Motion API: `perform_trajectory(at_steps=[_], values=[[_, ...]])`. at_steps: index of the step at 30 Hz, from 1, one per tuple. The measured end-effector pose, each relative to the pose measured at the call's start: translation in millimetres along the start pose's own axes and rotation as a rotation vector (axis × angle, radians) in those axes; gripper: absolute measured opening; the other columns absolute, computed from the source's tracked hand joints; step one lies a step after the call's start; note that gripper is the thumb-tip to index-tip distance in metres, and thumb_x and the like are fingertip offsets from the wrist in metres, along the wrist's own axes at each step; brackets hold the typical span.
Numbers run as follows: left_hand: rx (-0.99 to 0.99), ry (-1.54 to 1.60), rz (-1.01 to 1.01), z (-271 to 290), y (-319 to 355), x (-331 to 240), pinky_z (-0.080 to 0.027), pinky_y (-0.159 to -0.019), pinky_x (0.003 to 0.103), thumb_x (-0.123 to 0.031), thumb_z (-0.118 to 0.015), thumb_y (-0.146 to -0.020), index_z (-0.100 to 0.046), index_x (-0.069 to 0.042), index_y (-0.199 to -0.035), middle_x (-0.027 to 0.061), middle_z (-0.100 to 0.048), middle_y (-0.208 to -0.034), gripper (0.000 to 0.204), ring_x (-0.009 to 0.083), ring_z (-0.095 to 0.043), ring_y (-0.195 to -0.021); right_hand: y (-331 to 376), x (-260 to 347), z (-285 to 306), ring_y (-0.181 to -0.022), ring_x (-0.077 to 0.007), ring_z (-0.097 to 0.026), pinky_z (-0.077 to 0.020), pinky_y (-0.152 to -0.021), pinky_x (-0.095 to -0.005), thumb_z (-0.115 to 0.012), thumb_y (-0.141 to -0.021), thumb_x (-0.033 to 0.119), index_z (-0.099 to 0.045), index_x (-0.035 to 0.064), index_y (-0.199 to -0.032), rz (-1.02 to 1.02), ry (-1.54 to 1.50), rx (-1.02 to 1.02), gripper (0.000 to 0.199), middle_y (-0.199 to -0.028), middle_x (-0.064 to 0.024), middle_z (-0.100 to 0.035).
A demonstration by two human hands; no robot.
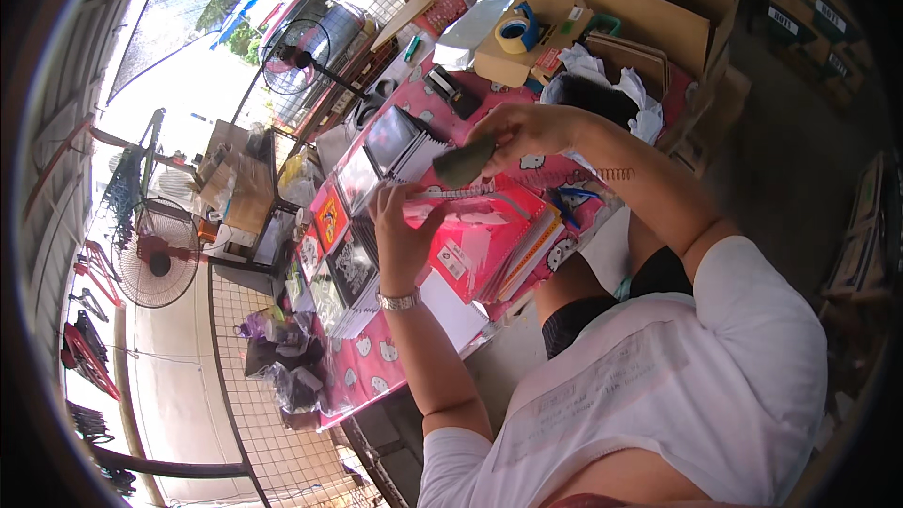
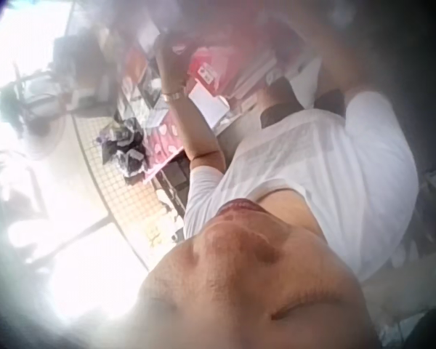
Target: The person removes notebooks from a cardboard box and places them into organized stacks on a table.
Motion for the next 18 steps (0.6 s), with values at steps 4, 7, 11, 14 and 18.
perform_trajectory(at_steps=[4, 7, 11, 14, 18], values=[[-0.046, -0.031, 0.044, -6, 3, -1, -0.042, -0.088, 0.045, -0.021, -0.084, -0.07, -0.065, -0.006, -0.095, 0.0095, -0.061, -0.094, 0.035, 0.0332, -0.054, -0.095, 1, 5, 1, -0.09, -0.0089, -0.062, -0.0481, -0.083, -0.0248, -0.071, -0.083, 0.004, -0.066, 0.0017, -0.11, 0.044, 0.139, 0.02, 0.028, -0.094, -0.0028, -0.069], [-0.056, -0.038, 0.007, -7, 0, -9, -0.043, -0.083, 0.044, -0.023, -0.085, -0.07, -0.065, -0.005, -0.092, 0.0095, -0.061, -0.091, 0.034, 0.0325, -0.054, -0.091, 1, 13, -1, -0.09, -0.0086, -0.062, -0.0485, -0.08, -0.0234, -0.072, -0.082, 0.003, -0.065, 0.0, -0.112, 0.061, -0.19, 0.037, 0.031, -0.094, -0.0029, -0.069], [-0.074, -0.023, 0.056, -8, -1, -10, -0.045, -0.079, 0.045, -0.026, -0.085, -0.068, -0.066, -0.006, -0.089, 0.0092, -0.061, -0.088, 0.035, 0.0336, -0.054, -0.088, -7, 6, -2, -0.086, -0.0071, -0.06, -0.0481, -0.076, -0.0248, -0.072, -0.084, 0.006, -0.065, 0.0017, -0.113, -0.024, 0.139, 0.112, 0.03, -0.093, -0.0024, -0.068], [-0.089, 0.001, 0.077, -10, 0, -10, -0.045, -0.079, 0.045, -0.026, -0.084, -0.07, -0.066, -0.007, -0.091, 0.0095, -0.062, -0.09, 0.034, 0.0342, -0.054, -0.088, -13, 8, 0, -0.083, -0.0067, -0.058, -0.0476, -0.075, -0.0259, -0.071, -0.085, 0.009, -0.065, 0.0024, -0.113, -0.044, 0.14, 0.104, 0.029, -0.092, -0.0021, -0.068], [-0.092, -0.045, 0.064, -5, 2, -9, -0.045, -0.082, 0.045, -0.022, -0.082, -0.072, -0.065, -0.007, -0.094, 0.0099, -0.062, -0.093, 0.031, 0.0347, -0.055, -0.09, -17, 13, 4, -0.085, -0.0071, -0.059, -0.0474, -0.08, -0.0246, -0.071, -0.085, 0.008, -0.065, 0.0, -0.114, -0.02, 0.166, 0.076, 0.03, -0.094, -0.0025, -0.068]])
Point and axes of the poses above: each hand's wrist, its own y-axis away from the middle knuckle, its own z-axis out of the back of the hand, x = y × z, the point moved 9 cm from there along -y, towards the middle knuckle
